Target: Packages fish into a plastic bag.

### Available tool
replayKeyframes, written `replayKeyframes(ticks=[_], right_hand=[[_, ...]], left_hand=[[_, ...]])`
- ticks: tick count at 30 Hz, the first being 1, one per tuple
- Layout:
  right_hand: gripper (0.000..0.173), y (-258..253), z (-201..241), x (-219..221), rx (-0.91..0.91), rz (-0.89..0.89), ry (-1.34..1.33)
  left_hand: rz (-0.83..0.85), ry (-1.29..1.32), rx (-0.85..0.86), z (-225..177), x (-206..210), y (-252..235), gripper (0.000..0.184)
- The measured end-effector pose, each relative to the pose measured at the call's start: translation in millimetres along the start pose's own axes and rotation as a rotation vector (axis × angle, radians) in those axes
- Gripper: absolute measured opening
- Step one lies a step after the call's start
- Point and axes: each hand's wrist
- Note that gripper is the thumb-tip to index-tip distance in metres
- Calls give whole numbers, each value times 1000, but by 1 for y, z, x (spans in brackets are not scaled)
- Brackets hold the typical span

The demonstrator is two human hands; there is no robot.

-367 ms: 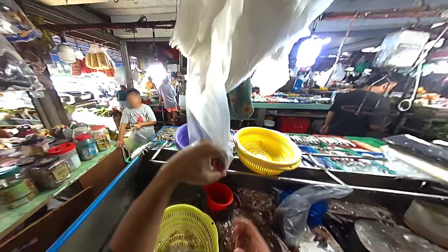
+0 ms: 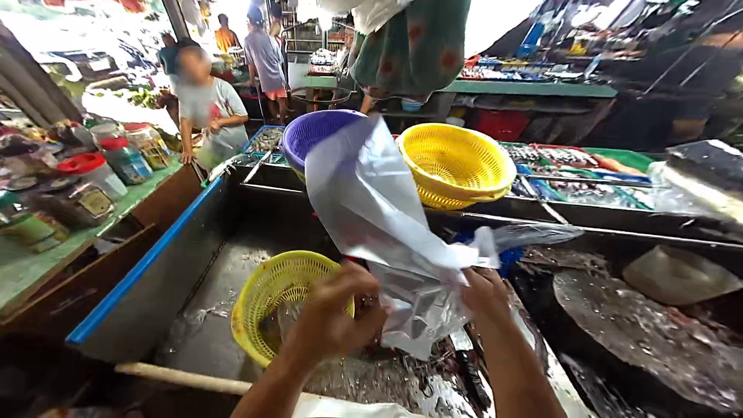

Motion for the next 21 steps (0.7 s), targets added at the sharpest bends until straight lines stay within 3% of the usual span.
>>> replayKeyframes(ticks=[1, 2, 3, 4, 5, 7, 8, 9, 12, 16, 21], right_hand=[[23, 4, -1, -12, 86, -42, -5], [22, 10, -3, -23, 143, -56, 16], [22, 16, -5, -32, 177, -42, 47], [21, 20, -7, -40, 185, 3, 88], [19, 21, -9, -48, 179, 52, 148], [12, 20, -10, -72, 186, 108, 282], [11, 21, -6, -86, 224, 93, 316], [19, 22, -3, -101, 267, 61, 315], [53, 31, 5, -144, 193, 63, 196], [56, 33, 15, -123, 58, 27, 462], [90, 31, -14, -67, 361, 565, 304]], left_hand=[[-199, -120, -27, 7, -11, -11, 43], [-264, -221, -62, 18, -21, -25, 68], [-221, -235, -84, 31, -28, -40, 92], [-126, -182, -74, 41, -29, -53, 101], [-33, -59, -26, 49, -25, -63, 92], [91, 179, 77, 53, -6, -74, 36], [160, 215, 58, 52, 1, -75, 17], [188, 197, -24, 51, 6, -70, 10], [22, 207, -382, 75, 0, -40, 5], [-182, 508, -758, 99, -20, -2, 10], [-243, 413, -873, 96, -29, 30, 8]])
Point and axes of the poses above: each hand's wrist, its own y-axis away from the middle knuckle, its own x-axis out of the palm, z = x × y, and after that the axes turned 5 degrees about z, right-handed
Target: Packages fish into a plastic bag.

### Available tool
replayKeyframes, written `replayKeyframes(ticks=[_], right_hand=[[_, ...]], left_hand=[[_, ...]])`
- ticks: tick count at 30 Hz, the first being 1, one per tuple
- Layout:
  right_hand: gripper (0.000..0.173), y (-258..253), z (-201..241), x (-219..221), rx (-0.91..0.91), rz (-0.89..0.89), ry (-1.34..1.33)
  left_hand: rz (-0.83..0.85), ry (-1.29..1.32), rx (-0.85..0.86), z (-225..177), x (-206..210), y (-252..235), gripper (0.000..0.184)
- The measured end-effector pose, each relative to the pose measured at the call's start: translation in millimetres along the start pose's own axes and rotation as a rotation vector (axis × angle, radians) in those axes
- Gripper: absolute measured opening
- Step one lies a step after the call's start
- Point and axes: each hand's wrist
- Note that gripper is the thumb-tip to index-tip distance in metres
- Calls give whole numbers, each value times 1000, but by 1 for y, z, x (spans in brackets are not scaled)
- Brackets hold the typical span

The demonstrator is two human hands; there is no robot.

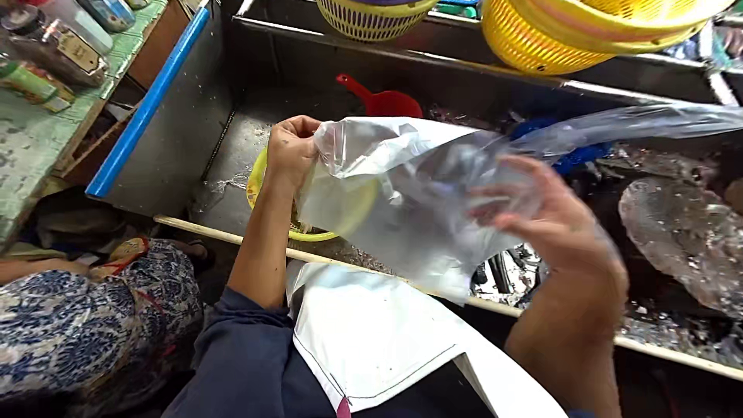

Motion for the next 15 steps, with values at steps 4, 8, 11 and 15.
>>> replayKeyframes(ticks=[4, 8, 11, 15], right_hand=[[63, -39, -10, 26, 106, -86, 258], [100, -66, 17, 23, -18, -425, 658], [112, -65, 50, 51, -216, -776, 926], [31, -61, 56, 131, -823, -743, 568]], left_hand=[[-160, -37, -76, 13, -22, 11, 29], [-102, -95, -179, 16, -50, 48, 18], [-127, 18, -162, 27, -42, 68, 10], [-65, 183, -165, 52, -44, 78, 34]])
Point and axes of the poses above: each hand's wrist, its own y-axis away from the middle knuckle, its own x-axis out of the palm, z = x × y, and after that the axes turned 5 degrees about z, right-handed
